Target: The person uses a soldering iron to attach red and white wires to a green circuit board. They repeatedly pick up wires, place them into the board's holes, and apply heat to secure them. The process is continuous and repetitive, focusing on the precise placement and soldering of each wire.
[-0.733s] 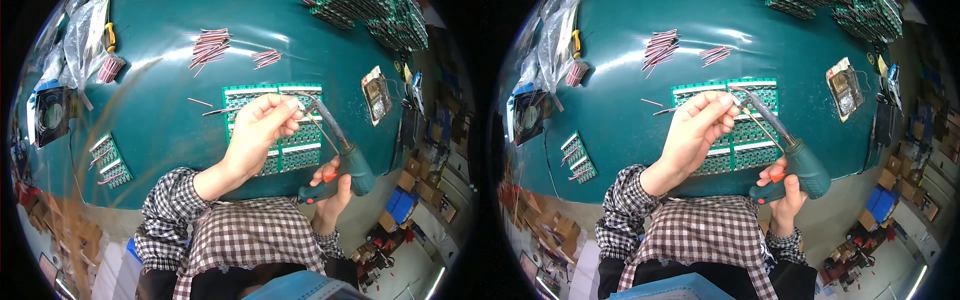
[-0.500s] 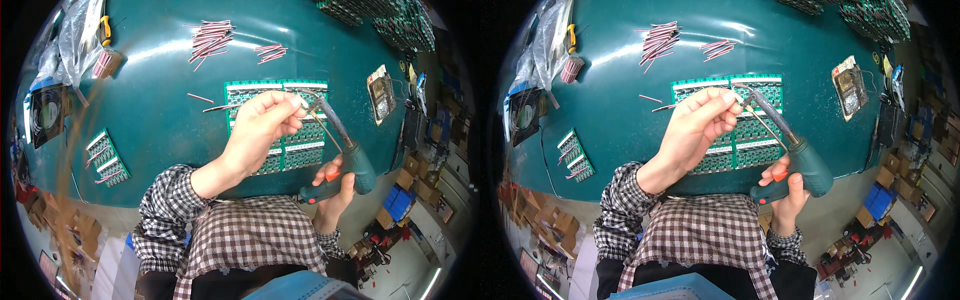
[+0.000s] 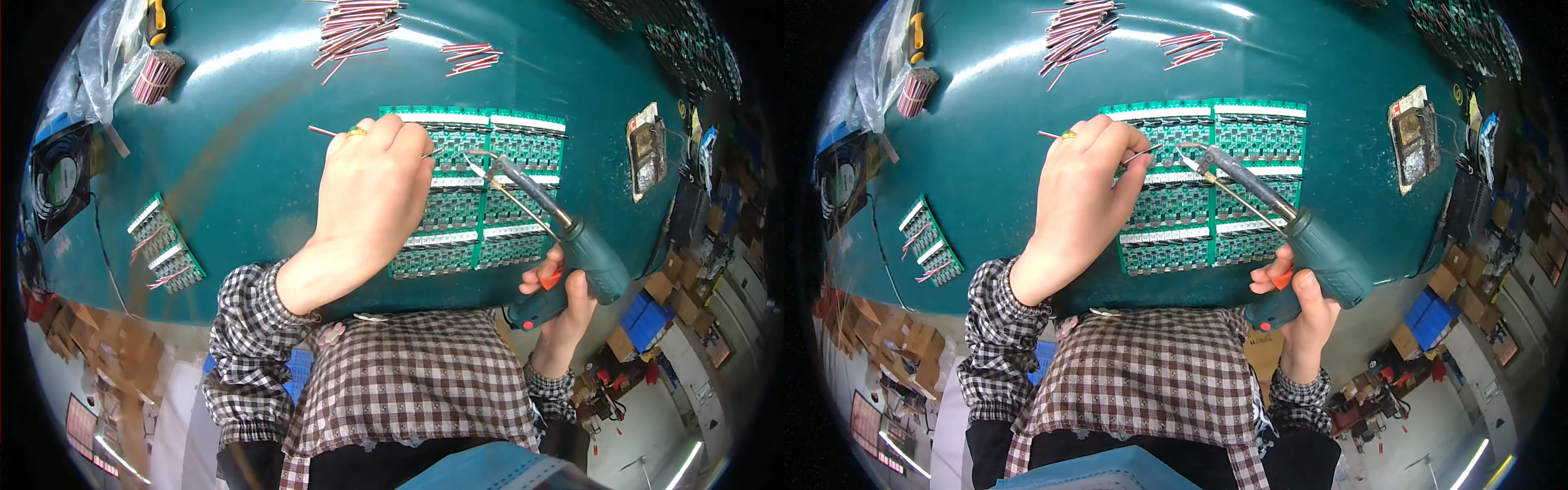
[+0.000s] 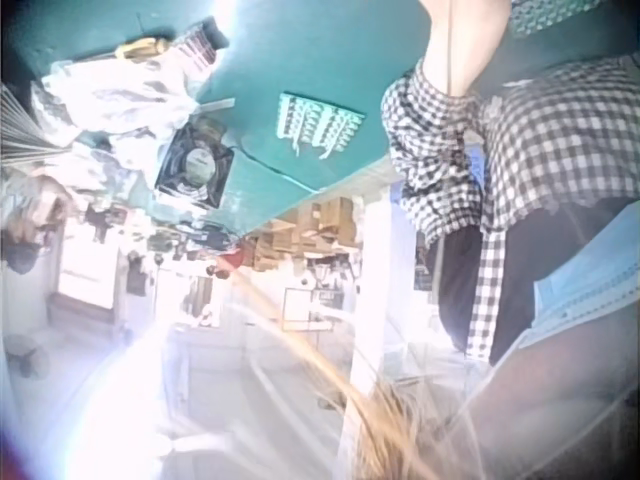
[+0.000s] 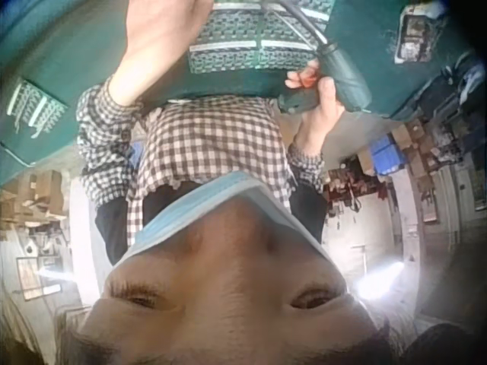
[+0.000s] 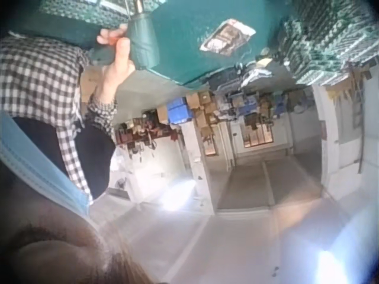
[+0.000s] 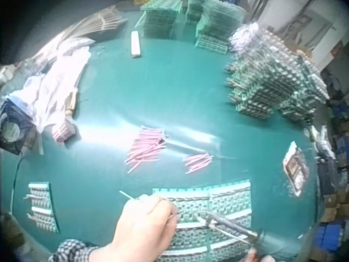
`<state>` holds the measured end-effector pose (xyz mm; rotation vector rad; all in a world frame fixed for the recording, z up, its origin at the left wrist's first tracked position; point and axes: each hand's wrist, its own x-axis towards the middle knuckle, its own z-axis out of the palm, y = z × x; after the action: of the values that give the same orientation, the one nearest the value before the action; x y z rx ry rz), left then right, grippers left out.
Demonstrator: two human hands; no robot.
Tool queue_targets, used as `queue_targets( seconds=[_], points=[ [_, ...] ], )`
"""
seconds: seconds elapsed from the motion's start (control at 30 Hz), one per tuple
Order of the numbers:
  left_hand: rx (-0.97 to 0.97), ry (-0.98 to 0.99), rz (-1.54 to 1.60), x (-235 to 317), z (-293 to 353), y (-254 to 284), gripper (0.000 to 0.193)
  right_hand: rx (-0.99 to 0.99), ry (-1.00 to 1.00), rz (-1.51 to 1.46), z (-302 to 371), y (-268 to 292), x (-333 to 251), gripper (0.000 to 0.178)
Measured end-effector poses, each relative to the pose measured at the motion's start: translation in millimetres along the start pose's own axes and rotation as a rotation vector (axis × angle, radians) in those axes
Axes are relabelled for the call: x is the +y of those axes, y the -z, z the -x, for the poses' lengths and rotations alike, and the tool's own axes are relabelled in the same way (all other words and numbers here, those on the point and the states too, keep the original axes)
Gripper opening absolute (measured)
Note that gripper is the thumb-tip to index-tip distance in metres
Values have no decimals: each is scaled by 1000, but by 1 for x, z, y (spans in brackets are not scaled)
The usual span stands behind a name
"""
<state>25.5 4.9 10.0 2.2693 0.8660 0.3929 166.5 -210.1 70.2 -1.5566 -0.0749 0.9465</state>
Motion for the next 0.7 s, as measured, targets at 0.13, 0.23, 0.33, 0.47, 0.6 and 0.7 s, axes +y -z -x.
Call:
queue_targets(
  seconds=[0.13, 0.23, 0.33, 0.47, 0.6, 0.7],
  points=[
    [6, 14, -43, 0, -3, -6, 11, 14, -58, 49, -1, -4, 1, 45],
    [6, 27, -70, 1, -4, -9, 11, 16, -68, 55, -2, -3, 3, 44],
    [11, 46, -62, -1, -5, -11, 11, 15, -72, 59, -5, -4, 3, 44],
    [15, 42, -60, -2, -6, -14, 12, 22, -78, 51, -5, -4, 5, 44],
    [23, 45, -53, -3, -5, -15, 13, 27, -76, 45, -5, -5, 5, 43],
    [33, 45, -54, -2, -5, -17, 14, 37, -69, 64, -5, -6, 6, 44]
  ],
)
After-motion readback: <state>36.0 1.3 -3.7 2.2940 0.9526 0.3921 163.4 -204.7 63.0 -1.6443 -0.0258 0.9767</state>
